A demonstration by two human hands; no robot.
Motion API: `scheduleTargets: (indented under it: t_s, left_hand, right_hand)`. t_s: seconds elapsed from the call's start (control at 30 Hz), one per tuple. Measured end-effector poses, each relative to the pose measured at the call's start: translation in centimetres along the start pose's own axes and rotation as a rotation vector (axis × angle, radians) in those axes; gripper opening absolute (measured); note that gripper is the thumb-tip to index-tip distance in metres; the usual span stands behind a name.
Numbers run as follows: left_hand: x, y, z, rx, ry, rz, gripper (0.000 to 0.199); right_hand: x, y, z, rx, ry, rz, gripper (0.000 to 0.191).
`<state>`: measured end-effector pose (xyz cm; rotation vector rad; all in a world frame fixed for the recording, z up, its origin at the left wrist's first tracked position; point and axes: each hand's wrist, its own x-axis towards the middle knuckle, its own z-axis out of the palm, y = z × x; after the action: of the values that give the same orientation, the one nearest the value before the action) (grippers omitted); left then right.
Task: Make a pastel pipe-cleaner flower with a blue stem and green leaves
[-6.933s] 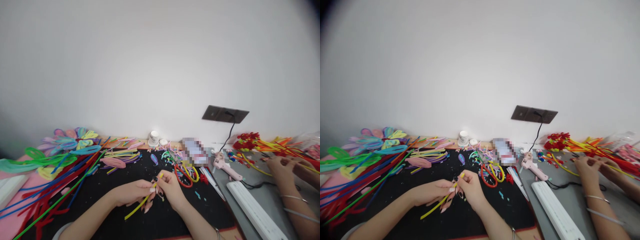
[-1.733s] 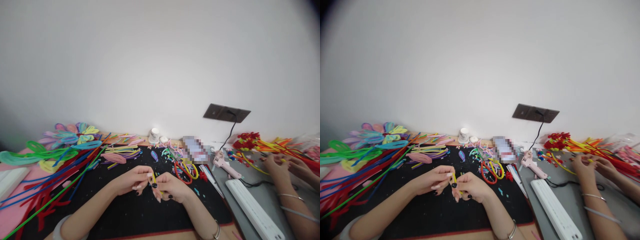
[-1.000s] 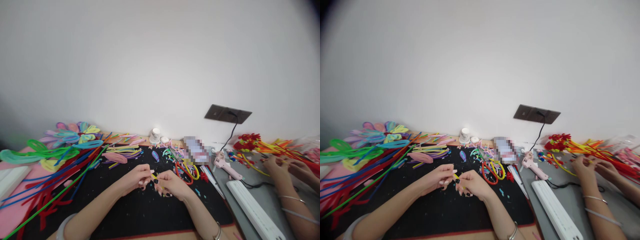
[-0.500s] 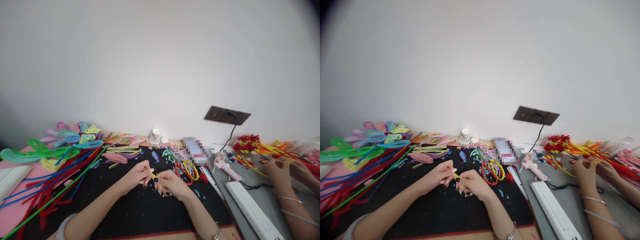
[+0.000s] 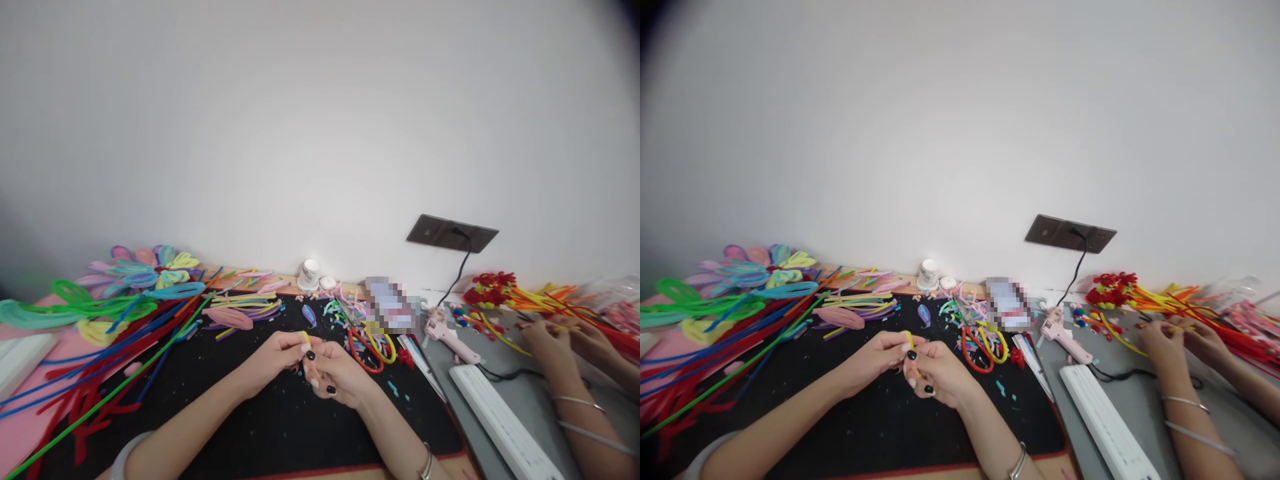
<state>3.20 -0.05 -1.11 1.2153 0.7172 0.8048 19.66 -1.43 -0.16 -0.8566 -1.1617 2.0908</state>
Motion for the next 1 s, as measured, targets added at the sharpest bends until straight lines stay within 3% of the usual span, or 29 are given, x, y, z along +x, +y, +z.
scheduleTargets:
  t_s: [0.17, 0.27, 0.4, 0.53, 0.67, 0.8, 1.0]
  left_hand:
    - [0.1, 0.2, -0.2, -0.057, 0.046, 0.094, 0.029]
    - [0.4, 0.7, -0.8, -0.076, 0.263, 0.176, 0.027]
    - [1.0, 0.9, -1.7, -0.159, 0.502, 0.200, 0.030]
    - [1.3, 0.4, -2.0, -0.195, 0.505, 0.143, 0.032]
    - [1.3, -0.1, -2.2, -0.134, 0.495, 0.103, 0.032]
    - [1.3, 0.1, -2.6, -0.143, 0.537, 0.103, 0.034]
    - [1.5, 0.1, -3.3, -0.210, 0.652, 0.078, 0.041]
  right_hand:
    - [0.9, 0.2, 0.5, -0.085, 0.021, -0.027, 0.033]
    - [1.7, -0.7, 0.0, -0.302, 0.192, -0.110, 0.032]
    - [3.8, -2.8, -1.3, -0.706, 0.437, -0.331, 0.015]
    - [7.4, -3.9, -1.3, -1.072, 0.480, -0.538, 0.018]
    - [10.7, -3.4, -0.4, -1.273, 0.417, -0.598, 0.020]
    - [12.1, -2.5, -0.1, -1.305, 0.442, -0.618, 0.014]
    - [12.4, -2.0, -1.0, -1.066, 0.503, -0.614, 0.010]
